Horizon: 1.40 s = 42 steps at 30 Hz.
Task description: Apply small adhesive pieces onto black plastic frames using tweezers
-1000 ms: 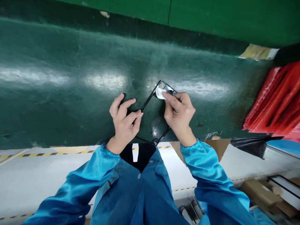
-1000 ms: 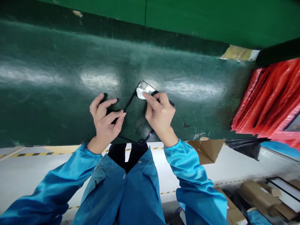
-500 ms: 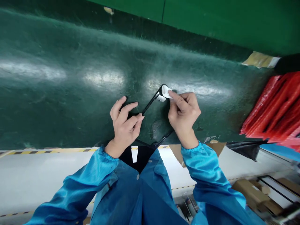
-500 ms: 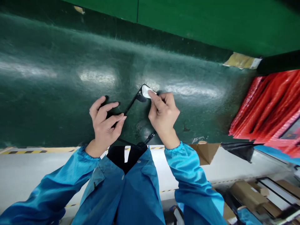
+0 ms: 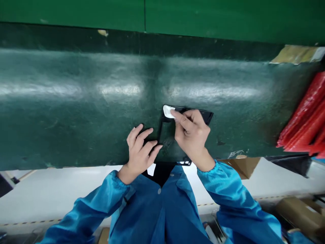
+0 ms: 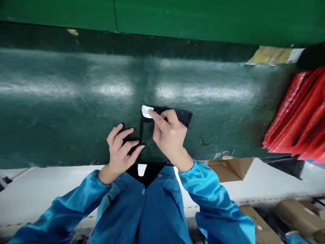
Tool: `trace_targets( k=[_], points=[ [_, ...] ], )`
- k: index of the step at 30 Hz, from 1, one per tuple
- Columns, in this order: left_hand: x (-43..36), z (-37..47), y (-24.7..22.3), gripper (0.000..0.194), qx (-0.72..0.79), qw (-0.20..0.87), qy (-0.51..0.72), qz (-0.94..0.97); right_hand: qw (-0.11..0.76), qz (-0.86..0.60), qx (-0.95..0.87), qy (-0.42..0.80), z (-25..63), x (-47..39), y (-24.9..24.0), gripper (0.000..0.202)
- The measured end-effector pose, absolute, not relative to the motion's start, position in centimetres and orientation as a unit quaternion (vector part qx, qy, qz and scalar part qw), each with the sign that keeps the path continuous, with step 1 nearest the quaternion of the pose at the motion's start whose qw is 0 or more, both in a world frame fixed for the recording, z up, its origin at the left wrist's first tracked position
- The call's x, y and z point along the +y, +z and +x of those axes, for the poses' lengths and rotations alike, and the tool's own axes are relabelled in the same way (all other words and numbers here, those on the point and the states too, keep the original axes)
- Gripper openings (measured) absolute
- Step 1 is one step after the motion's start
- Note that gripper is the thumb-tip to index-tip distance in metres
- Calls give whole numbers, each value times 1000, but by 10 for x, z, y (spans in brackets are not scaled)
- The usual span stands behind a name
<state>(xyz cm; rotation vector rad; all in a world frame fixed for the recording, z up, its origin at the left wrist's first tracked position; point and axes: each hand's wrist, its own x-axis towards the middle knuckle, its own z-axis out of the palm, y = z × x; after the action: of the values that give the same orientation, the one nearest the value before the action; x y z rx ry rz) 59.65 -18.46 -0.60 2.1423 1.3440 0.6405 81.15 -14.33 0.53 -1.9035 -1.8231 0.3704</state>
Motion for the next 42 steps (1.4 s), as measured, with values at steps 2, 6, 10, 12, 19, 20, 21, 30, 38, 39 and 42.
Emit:
trace_targets(
  k=[2, 6, 10, 12, 19, 20, 21, 30, 38, 39, 42],
  points=[
    [-174, 592, -6, 25, 454, 274, 222, 819, 238, -694, -665, 141, 808, -149, 5, 36],
    [-137, 582, -8, 59, 312, 280, 160, 894, 226, -712, -650, 138, 802, -155, 5, 39],
    [-114, 582, -11, 55, 239, 225, 126, 936, 218, -737, -625, 137, 793, -157, 6, 39],
    [-111, 584, -11, 44, 232, 209, 124, 942, 228, -746, -611, 135, 789, -158, 5, 38],
    [-104, 589, -7, 24, 188, 213, 109, 953, 229, -775, -574, 136, 785, -161, 2, 35],
    [-102, 590, -6, 23, 187, 215, 109, 952, 232, -779, -566, 135, 786, -162, 3, 35],
    [-101, 591, -6, 22, 187, 216, 109, 952, 237, -785, -557, 132, 789, -162, 4, 34],
    [-97, 594, -3, 16, 170, 203, 114, 958, 258, -836, -481, 44, 827, -173, 1, 28],
    [-70, 598, -2, 25, 181, 236, 136, 945, 275, -842, -462, 52, 820, -172, 0, 29],
    [-66, 604, -3, 29, 202, 237, 144, 939, 278, -841, -462, 52, 819, -172, 0, 30],
    [-61, 624, -7, 45, 248, 227, 138, 931, 283, -838, -464, 54, 818, -172, 2, 31]
  ],
)
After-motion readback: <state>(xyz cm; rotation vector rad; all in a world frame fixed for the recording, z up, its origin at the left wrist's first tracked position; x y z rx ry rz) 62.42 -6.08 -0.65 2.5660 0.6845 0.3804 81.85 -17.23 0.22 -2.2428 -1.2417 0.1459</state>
